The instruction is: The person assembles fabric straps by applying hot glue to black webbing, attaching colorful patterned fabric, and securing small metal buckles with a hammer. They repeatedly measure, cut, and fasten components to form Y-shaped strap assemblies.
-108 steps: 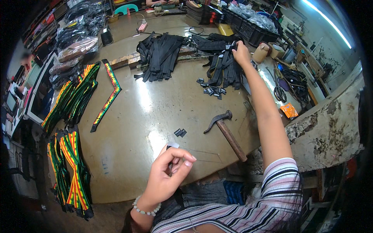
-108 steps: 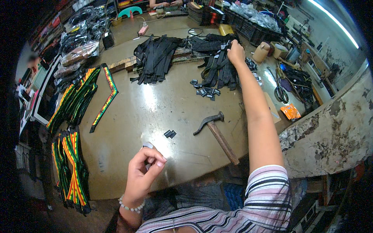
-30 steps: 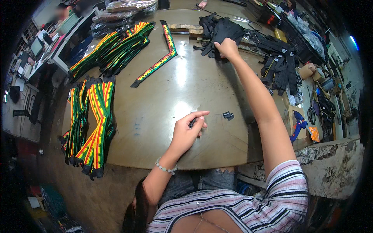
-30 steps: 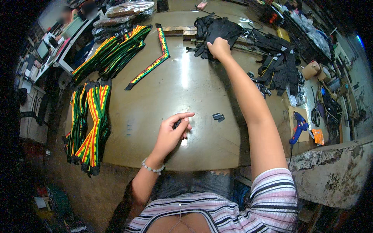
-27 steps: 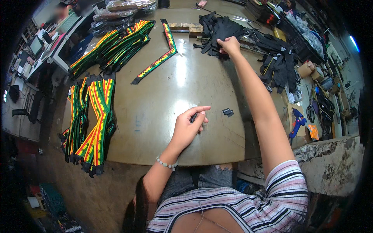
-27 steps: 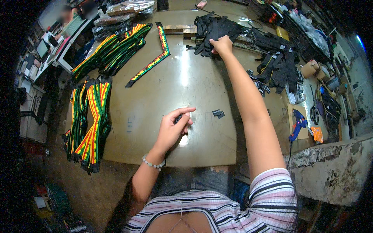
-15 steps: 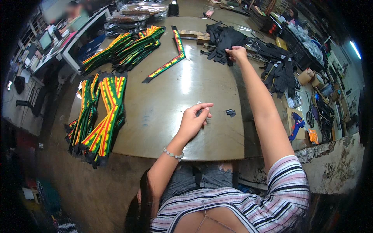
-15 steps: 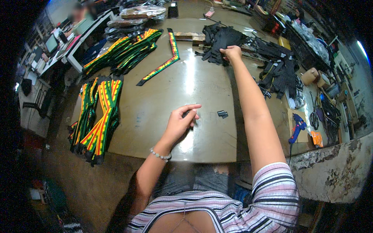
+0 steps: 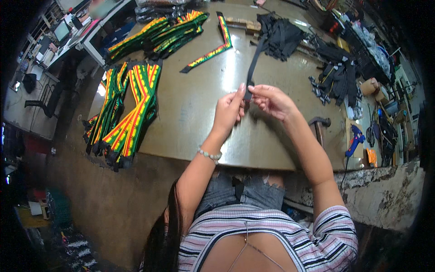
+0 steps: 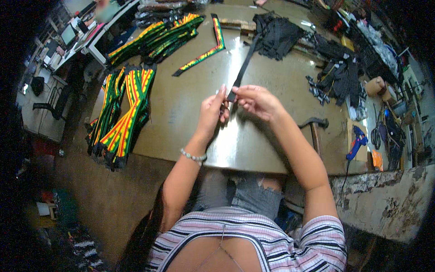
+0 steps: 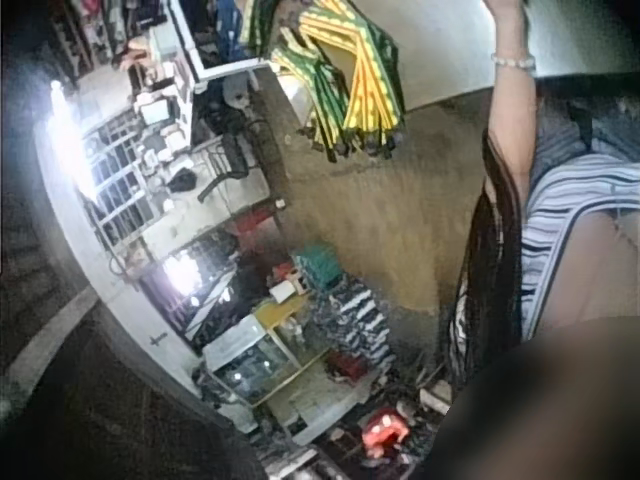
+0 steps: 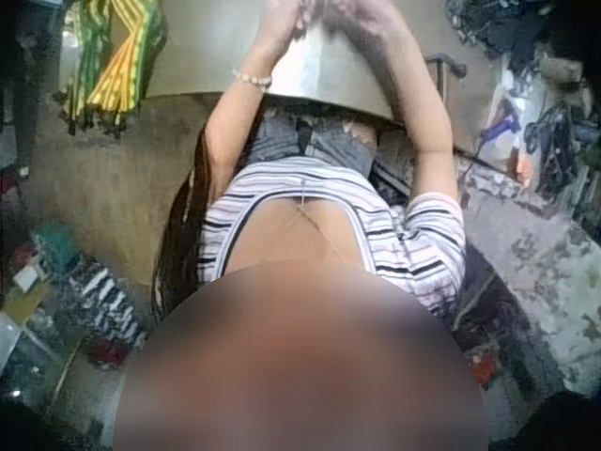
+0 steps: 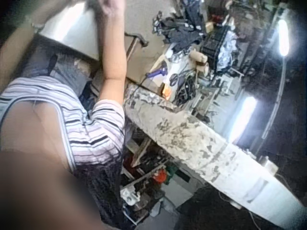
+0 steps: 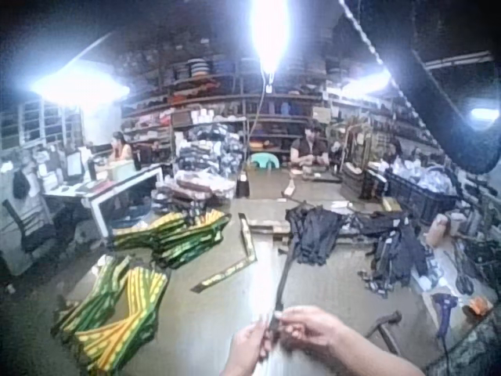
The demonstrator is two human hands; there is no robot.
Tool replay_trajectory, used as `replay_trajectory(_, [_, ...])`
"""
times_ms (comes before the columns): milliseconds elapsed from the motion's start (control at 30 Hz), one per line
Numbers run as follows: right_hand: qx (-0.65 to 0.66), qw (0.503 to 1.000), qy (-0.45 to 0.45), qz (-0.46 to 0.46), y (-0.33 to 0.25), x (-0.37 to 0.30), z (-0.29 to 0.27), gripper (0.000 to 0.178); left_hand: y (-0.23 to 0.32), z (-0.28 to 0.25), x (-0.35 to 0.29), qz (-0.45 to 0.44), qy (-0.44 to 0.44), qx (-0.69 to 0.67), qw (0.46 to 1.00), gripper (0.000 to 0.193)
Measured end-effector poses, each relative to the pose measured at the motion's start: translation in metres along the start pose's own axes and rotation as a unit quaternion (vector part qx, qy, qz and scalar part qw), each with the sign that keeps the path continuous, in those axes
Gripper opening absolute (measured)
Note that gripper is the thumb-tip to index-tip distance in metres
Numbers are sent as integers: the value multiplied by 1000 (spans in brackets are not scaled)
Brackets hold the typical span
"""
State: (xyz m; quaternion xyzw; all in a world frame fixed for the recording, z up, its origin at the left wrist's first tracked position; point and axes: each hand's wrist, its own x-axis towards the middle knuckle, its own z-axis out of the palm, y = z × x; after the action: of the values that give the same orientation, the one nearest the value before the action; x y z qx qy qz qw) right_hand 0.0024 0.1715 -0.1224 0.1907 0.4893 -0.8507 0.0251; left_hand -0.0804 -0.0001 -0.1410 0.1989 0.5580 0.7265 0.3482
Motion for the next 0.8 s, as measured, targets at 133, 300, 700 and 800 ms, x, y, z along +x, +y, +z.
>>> replay_trajectory(133, [87, 996, 13, -18, 42, -32, 20, 15, 5, -11, -11, -17, -88, 76, 993, 27])
replay_trajectory(300, [-18, 997, -65, 32, 12, -37, 15, 28, 8, -25, -57, 56, -184, 266, 944, 26])
replay_trajectory(700, [-578, 741, 212, -268, -26, 114, -72, 40, -7, -14, -116, 229, -58, 544, 805, 15])
replay_trajectory(800, [-585, 683, 317, -303, -12, 139, -86, 49, -10, -18, -113, 265, -76, 561, 781, 17])
